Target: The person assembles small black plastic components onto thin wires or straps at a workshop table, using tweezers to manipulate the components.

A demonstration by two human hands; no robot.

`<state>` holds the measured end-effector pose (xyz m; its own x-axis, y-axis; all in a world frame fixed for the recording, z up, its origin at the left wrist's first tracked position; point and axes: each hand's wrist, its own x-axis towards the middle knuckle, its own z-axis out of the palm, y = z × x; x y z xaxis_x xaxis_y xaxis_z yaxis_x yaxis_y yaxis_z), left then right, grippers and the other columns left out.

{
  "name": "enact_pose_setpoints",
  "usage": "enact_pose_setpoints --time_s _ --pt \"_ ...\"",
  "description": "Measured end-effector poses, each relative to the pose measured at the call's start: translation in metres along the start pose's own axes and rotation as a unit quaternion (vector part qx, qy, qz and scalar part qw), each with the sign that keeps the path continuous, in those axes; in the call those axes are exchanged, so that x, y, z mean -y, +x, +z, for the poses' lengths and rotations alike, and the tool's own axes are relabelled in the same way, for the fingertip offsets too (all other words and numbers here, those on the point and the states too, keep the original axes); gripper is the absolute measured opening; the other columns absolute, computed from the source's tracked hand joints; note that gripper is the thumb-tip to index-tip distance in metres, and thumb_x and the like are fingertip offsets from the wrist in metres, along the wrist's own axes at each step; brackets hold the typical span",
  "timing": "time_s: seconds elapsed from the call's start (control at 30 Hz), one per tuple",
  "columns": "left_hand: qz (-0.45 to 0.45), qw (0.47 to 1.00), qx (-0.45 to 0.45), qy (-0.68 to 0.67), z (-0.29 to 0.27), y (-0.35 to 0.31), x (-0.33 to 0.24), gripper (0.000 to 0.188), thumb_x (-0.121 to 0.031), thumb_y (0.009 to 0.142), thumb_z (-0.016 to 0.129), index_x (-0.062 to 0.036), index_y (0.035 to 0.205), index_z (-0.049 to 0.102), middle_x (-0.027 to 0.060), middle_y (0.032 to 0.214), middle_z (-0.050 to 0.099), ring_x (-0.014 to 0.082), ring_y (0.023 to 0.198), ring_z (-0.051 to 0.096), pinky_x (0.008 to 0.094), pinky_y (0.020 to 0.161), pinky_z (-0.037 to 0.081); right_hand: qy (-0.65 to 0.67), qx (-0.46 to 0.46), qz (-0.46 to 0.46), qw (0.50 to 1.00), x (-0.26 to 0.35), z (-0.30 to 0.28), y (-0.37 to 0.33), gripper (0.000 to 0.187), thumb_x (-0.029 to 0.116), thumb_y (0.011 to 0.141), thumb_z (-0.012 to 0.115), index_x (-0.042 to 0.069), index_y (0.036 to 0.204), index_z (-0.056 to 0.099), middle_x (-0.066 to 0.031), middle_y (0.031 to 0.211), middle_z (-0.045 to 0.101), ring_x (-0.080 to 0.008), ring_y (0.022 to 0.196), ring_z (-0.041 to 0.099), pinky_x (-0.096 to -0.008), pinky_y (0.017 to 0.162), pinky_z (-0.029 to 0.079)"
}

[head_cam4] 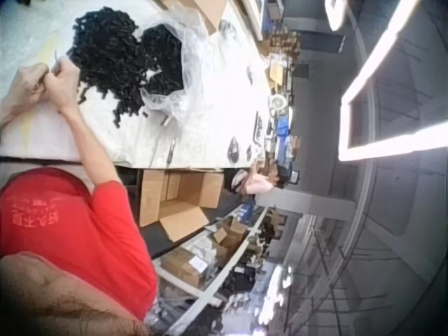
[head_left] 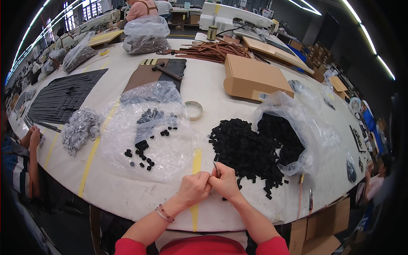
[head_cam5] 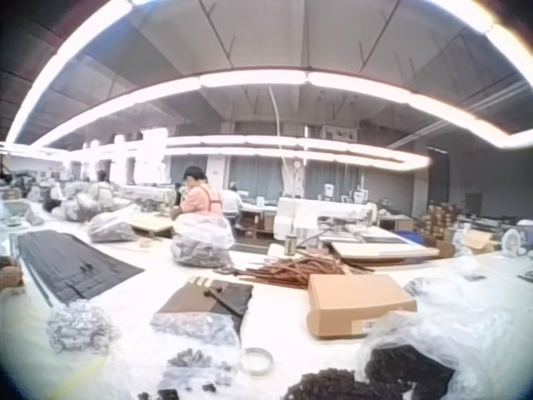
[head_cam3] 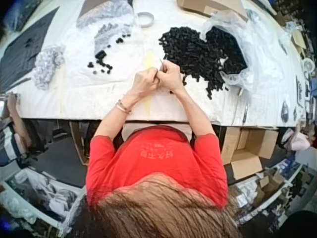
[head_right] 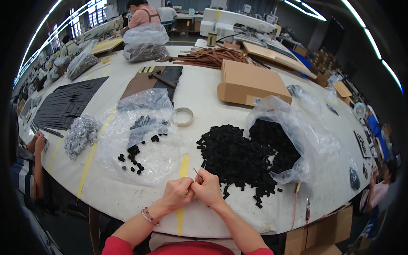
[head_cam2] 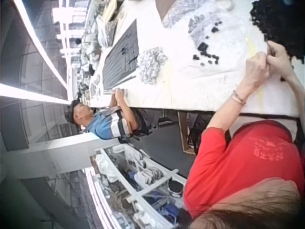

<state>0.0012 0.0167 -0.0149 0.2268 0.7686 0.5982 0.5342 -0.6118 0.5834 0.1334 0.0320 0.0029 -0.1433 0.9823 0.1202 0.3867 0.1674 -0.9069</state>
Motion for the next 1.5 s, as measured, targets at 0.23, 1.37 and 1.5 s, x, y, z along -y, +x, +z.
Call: enact_pose_setpoints --time_s 0.23,1.37,1.5 --pt "-0.234 0.933 0.039 -0.270 -0.008 0.002 0.001 0.003 0.000 0.074 0.054 0.0018 0.074 0.051 -0.0026 0.057 0.050 -0.0002 0.050 0.046 0.0161 0.042 0.036 0.254 0.134 0.169 0.943 0.015 -0.022 0.000 0.008 0.002 0.067 0.058 -0.001 0.072 0.054 0.0032 0.055 0.046 -0.0021 0.046 0.036 -0.0191 0.040 0.026" --pt "-0.355 0.808 0.128 -0.453 -0.016 0.012 0.003 0.012 0.000 0.079 0.047 0.0046 0.087 0.054 0.0080 0.072 0.059 0.0093 0.057 0.057 0.0212 0.048 0.048 -0.200 0.046 -0.070 0.976 0.020 -0.013 -0.005 0.013 0.012 0.069 0.055 0.000 0.074 0.053 -0.0156 0.061 0.057 -0.0308 0.056 0.057 -0.0376 0.052 0.045" --pt "-0.378 0.826 0.139 -0.394 -0.016 0.011 0.005 0.012 0.000 0.078 0.047 0.0034 0.087 0.055 0.0080 0.071 0.059 0.0092 0.055 0.056 0.0207 0.046 0.046 -0.041 0.094 0.046 0.994 0.033 -0.022 -0.006 0.021 0.020 0.079 0.052 0.000 0.086 0.051 -0.0132 0.062 0.057 -0.0247 0.056 0.057 -0.0331 0.054 0.043"
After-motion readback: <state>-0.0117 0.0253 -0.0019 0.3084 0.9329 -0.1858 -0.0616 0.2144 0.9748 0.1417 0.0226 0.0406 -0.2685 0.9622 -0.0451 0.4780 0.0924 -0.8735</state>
